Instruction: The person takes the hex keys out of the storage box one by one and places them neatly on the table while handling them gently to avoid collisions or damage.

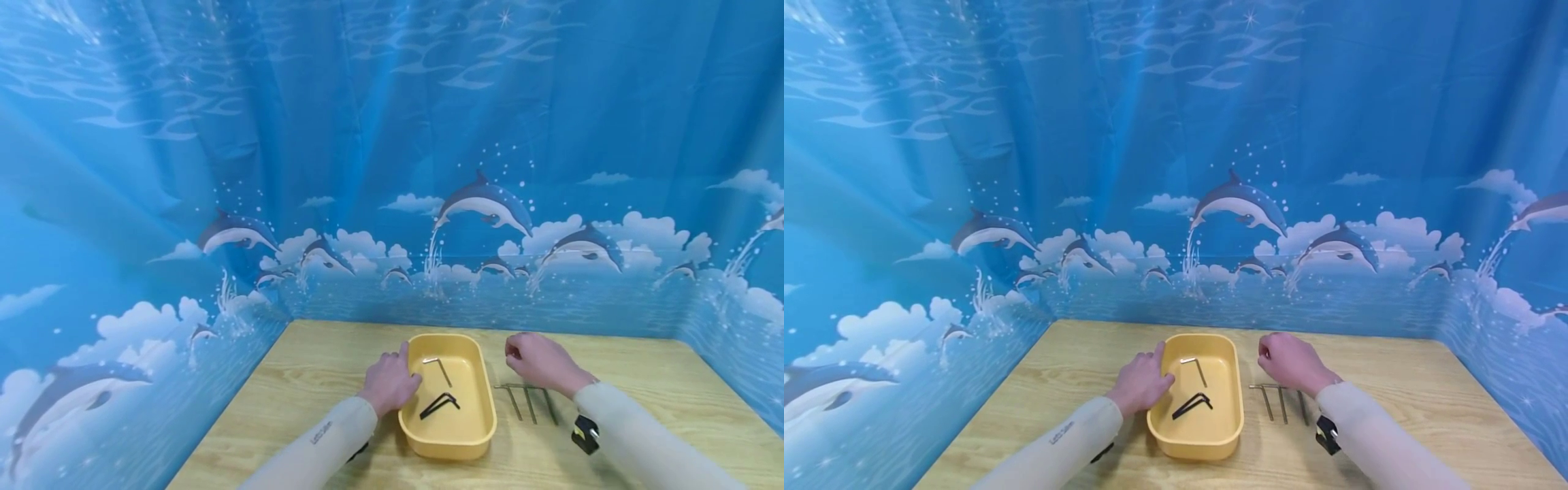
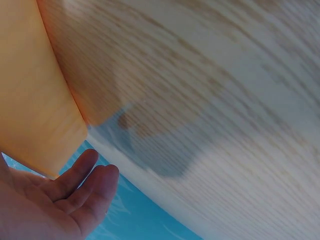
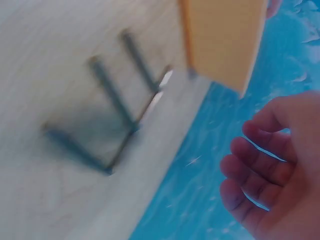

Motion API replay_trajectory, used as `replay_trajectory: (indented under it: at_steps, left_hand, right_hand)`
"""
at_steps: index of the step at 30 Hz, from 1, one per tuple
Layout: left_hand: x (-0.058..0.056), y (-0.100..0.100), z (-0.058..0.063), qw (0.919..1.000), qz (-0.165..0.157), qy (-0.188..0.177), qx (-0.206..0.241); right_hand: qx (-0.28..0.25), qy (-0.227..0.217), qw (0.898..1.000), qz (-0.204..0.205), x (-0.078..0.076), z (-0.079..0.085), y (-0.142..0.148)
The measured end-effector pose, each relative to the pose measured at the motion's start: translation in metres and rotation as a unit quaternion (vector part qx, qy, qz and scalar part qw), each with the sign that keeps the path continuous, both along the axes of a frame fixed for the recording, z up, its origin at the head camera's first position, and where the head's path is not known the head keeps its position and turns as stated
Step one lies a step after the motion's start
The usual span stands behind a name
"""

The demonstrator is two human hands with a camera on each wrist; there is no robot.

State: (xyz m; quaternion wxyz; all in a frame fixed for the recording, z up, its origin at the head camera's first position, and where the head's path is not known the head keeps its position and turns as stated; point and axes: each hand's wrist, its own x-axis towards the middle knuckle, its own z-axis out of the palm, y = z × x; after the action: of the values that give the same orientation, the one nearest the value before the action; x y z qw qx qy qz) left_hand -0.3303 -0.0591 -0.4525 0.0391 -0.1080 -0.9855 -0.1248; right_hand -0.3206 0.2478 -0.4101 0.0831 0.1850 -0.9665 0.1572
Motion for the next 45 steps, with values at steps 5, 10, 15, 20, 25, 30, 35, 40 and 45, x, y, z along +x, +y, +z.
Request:
replay_trajectory:
  at_steps: [5, 10, 15, 20, 25, 30, 35, 40, 45]
  left_hand:
    - [0.0, 0.0, 0.002, 1.0, 0.0, 0.0, -0.001]
    - [0.0, 0.001, 0.003, 1.0, 0.001, -0.006, -0.003]
    - [0.002, 0.001, 0.002, 0.9999, 0.005, -0.009, -0.004]
    - [0.002, -0.001, 0.001, 1.0, 0.005, -0.005, -0.006]
    - [0.002, -0.002, 0.001, 0.9999, 0.0, 0.005, -0.011]
    - [0.002, -0.001, 0.001, 0.9999, -0.005, 0.0, -0.012]
    - [0.002, -0.001, 0.002, 1.0, -0.008, -0.001, -0.004]
    - [0.002, 0.0, 0.001, 0.9999, -0.014, 0.008, -0.004]
    - [0.002, -0.001, 0.001, 0.9999, -0.011, 0.009, 0.0]
  right_hand:
    - [-0.004, 0.017, 1.0, 0.026, -0.003, 0.016, -0.021]
    - [-0.006, 0.003, 0.999, 0.046, -0.008, 0.025, -0.043]
    - [0.0, -0.023, 0.997, 0.079, -0.013, 0.029, -0.066]
    - [0.013, -0.039, 0.993, 0.11, -0.02, 0.031, -0.09]
    - [0.04, -0.086, 0.988, 0.119, -0.028, 0.033, -0.11]
    - [0.074, -0.13, 0.983, 0.105, -0.035, 0.03, -0.124]
    - [0.088, -0.129, 0.982, 0.104, -0.042, 0.025, -0.133]
    - [0.101, -0.143, 0.981, 0.083, -0.05, 0.016, -0.141]
    - [0.13, -0.159, 0.977, 0.048, -0.054, 0.013, -0.151]
